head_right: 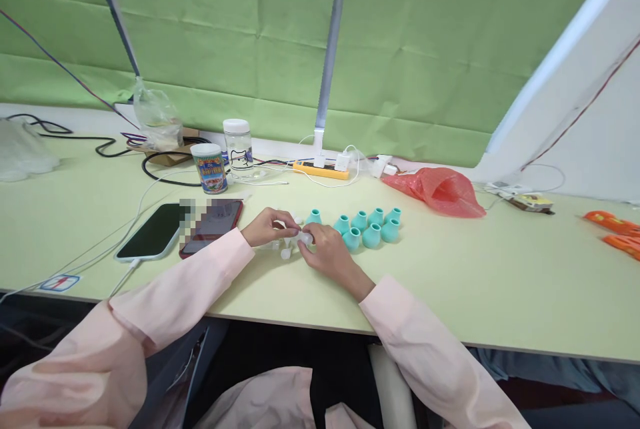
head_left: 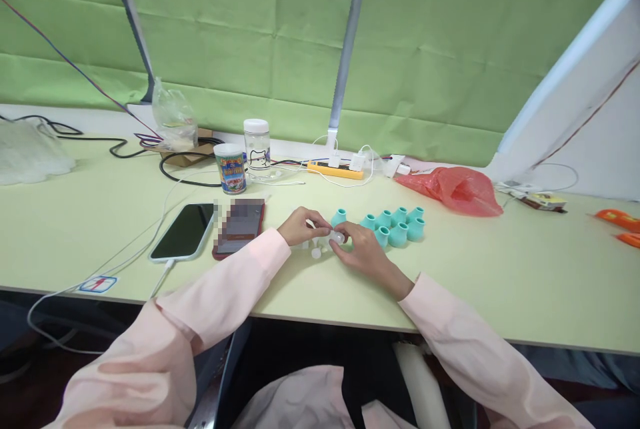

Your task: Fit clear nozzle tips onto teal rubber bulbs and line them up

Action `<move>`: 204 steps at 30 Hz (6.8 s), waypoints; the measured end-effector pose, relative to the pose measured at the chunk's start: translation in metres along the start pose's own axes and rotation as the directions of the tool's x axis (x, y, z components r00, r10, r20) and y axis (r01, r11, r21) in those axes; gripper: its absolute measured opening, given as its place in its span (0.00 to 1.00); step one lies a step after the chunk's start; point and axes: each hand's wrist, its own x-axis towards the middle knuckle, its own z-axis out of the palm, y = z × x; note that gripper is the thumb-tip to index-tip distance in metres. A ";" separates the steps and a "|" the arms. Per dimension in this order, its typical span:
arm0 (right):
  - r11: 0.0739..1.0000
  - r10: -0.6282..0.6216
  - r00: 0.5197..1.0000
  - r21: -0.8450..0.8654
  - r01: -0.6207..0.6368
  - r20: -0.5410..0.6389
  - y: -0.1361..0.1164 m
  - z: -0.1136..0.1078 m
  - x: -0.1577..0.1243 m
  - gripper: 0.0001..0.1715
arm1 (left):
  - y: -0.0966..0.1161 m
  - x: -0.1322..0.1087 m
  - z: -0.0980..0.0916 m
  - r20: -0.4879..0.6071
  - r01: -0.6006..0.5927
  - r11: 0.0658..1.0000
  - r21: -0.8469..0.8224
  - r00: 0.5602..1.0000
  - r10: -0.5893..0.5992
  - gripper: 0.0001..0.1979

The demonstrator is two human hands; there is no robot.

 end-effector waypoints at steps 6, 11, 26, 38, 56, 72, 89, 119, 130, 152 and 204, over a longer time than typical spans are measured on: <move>0.999 0.002 0.999 0.046 0.000 -0.050 -0.003 -0.002 0.001 0.07 | 0.001 0.000 -0.002 0.034 0.036 0.997 -0.071 0.999 -0.033 0.11; 0.998 0.001 0.995 0.069 0.006 -0.099 -0.004 -0.002 0.002 0.07 | 0.004 0.000 -0.004 0.030 0.042 0.998 -0.043 0.999 -0.040 0.10; 0.988 0.054 0.991 0.147 -0.036 -0.122 -0.006 -0.003 0.002 0.07 | 0.006 -0.004 -0.003 -0.009 -0.013 1.000 -0.018 1.000 0.013 0.10; 0.962 0.164 0.964 0.252 -0.110 -0.208 -0.008 -0.004 0.004 0.08 | 0.009 -0.008 0.004 -0.103 -0.268 0.949 0.168 0.952 0.287 0.13; 0.927 0.228 0.954 0.343 -0.152 -0.193 -0.010 -0.005 0.005 0.09 | 0.006 -0.011 0.016 -0.226 -0.329 0.929 0.166 0.905 0.361 0.12; 0.869 0.258 0.958 0.462 -0.175 -0.123 -0.011 -0.004 0.006 0.10 | 0.007 -0.015 0.019 -0.279 -0.294 0.930 0.219 0.895 0.348 0.09; 0.885 0.228 0.964 0.441 -0.147 -0.136 -0.011 -0.007 0.006 0.09 | 0.005 -0.014 0.021 -0.253 -0.359 0.883 0.304 0.863 0.438 0.11; 0.948 -0.139 0.961 0.250 0.199 -0.240 -0.010 -0.005 0.004 0.07 | 0.004 -0.009 0.009 0.196 0.207 0.642 -0.738 0.977 -0.089 0.14; 0.996 -0.027 0.958 -0.086 0.003 -0.286 0.028 -0.059 0.014 0.09 | 0.009 -0.009 0.009 0.075 0.179 0.683 -0.708 0.981 -0.180 0.16; 0.964 0.245 0.907 -0.185 -0.190 0.344 0.058 -0.080 0.010 0.12 | 0.011 -0.009 0.006 0.123 0.239 0.575 -0.782 0.965 -0.232 0.18; 0.961 -0.206 0.978 -0.195 0.198 -0.020 0.012 -0.022 0.000 0.07 | 0.012 -0.011 0.010 0.249 0.246 0.613 -0.751 0.965 -0.083 0.13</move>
